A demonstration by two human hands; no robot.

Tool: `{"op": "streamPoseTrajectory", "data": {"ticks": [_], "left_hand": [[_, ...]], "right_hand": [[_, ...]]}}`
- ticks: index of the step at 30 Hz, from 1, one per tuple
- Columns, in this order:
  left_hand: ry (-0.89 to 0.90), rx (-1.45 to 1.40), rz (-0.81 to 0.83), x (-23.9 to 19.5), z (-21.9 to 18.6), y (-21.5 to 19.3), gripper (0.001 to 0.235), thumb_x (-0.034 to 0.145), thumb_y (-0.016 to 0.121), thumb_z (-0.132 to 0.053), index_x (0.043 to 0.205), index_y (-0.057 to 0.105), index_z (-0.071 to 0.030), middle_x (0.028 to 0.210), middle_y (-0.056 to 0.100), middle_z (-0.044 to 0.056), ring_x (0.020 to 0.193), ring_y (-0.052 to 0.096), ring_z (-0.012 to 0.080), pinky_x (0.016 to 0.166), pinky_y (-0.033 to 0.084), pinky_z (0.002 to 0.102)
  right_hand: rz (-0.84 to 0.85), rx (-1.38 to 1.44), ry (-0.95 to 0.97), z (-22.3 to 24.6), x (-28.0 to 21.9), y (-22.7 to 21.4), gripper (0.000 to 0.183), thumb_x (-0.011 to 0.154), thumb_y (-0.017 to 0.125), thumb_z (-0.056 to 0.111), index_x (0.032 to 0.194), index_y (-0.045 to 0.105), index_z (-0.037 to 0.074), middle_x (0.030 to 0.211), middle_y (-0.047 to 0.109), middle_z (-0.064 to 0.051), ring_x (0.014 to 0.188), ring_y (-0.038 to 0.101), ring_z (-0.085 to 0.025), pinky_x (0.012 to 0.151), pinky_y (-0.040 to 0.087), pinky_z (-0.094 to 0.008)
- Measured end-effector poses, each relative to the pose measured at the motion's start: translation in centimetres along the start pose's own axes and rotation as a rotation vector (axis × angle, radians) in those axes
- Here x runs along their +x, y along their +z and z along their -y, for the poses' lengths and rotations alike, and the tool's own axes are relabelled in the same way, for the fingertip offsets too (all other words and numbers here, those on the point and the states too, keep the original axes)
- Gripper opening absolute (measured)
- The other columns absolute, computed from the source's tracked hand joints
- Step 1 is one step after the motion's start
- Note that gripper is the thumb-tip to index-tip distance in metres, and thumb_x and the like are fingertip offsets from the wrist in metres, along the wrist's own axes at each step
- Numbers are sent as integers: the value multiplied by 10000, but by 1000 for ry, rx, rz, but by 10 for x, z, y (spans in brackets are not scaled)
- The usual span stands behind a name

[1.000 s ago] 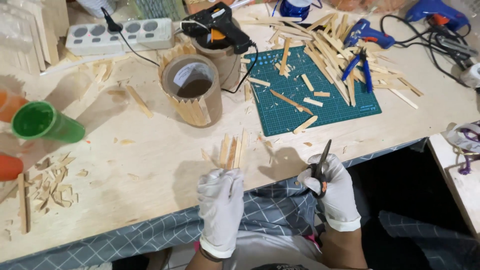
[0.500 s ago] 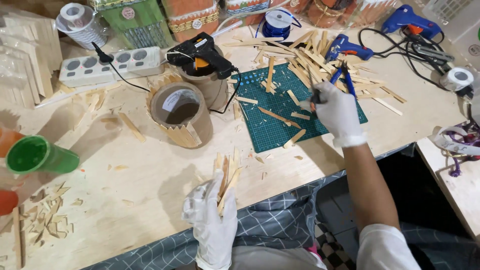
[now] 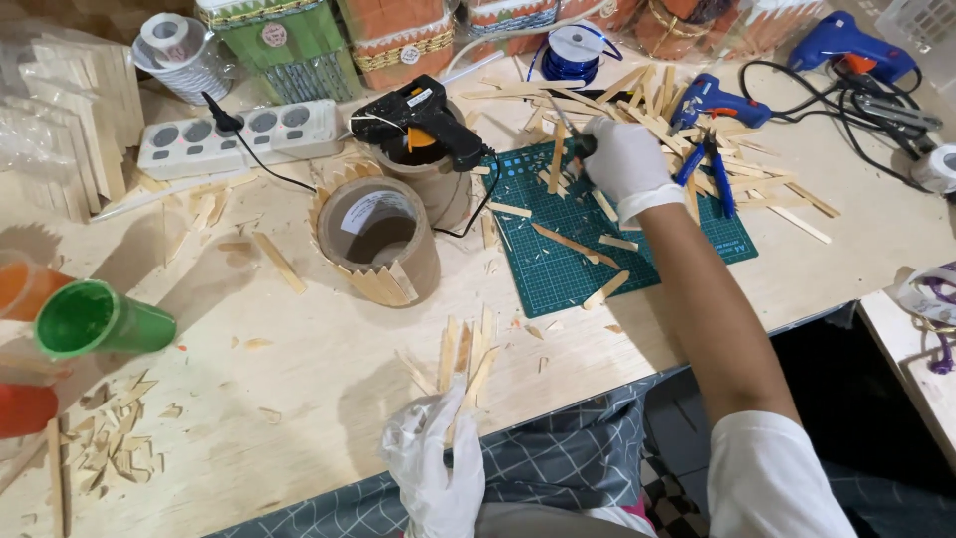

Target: Cutting thin bamboo sticks into smaller pieces using scissors on a workbench.

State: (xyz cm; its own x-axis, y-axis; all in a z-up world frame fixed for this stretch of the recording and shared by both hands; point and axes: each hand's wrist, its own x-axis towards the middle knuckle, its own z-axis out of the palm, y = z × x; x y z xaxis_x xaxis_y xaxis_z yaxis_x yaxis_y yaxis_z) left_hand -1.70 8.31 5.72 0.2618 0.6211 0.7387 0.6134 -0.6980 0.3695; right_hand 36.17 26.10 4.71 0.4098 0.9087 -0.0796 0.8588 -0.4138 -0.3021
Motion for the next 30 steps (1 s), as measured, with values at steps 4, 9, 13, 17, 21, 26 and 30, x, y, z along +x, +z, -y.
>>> {"op": "streamPoseTrajectory", "data": {"ticks": [4,9,13,17,21,26,30], "left_hand": [[-149,-74,-90,-18,9,6,97,948,687,-17,1033,734,-28,1110,770,41,1062,606,210,962,526,345],[55,-73,-76,-7,23,5,135,935,584,117,832,590,30,1075,737,194,843,646,349,882,511,459],[-129,-190,-83,-19,27,10,85,954,591,41,998,663,56,1099,756,178,799,701,263,1033,463,443],[-206,-193,-135,-16,19,7,156,934,607,111,1057,698,83,1062,748,168,839,647,264,800,575,356],[-360,-264,-58,-17,11,1,266,941,594,83,1147,730,-17,993,699,161,830,652,207,550,502,289],[-395,-672,215,9,-15,5,229,967,574,-15,1115,744,25,1066,800,138,974,762,243,827,659,317],[-379,-846,371,-15,-26,20,80,882,727,-4,957,703,-17,1008,778,110,941,764,235,890,600,340]], "right_hand": [[-8,-6,22,-43,3,-12,434,887,799,162,1296,667,109,934,749,-226,836,699,-414,684,574,-504],[45,-124,66,-56,-1,-11,527,880,684,105,1402,618,139,1006,737,-228,851,693,-426,664,576,-487],[9,-199,57,-56,4,-7,673,823,496,-65,1468,581,103,808,711,-277,725,685,-434,506,550,-471],[94,-150,171,-33,-12,-31,527,906,588,18,1412,593,164,817,707,-220,721,678,-392,544,531,-456],[9,513,157,25,-88,-73,485,860,581,-140,1303,621,51,1027,708,-107,866,670,-197,740,601,-283],[164,1258,35,50,-215,-21,363,758,804,-70,1096,705,19,940,782,-108,841,745,-153,988,658,-348],[37,1491,-142,53,-281,53,430,699,852,-130,1061,663,5,938,748,-144,824,746,-193,734,655,-337]]}}
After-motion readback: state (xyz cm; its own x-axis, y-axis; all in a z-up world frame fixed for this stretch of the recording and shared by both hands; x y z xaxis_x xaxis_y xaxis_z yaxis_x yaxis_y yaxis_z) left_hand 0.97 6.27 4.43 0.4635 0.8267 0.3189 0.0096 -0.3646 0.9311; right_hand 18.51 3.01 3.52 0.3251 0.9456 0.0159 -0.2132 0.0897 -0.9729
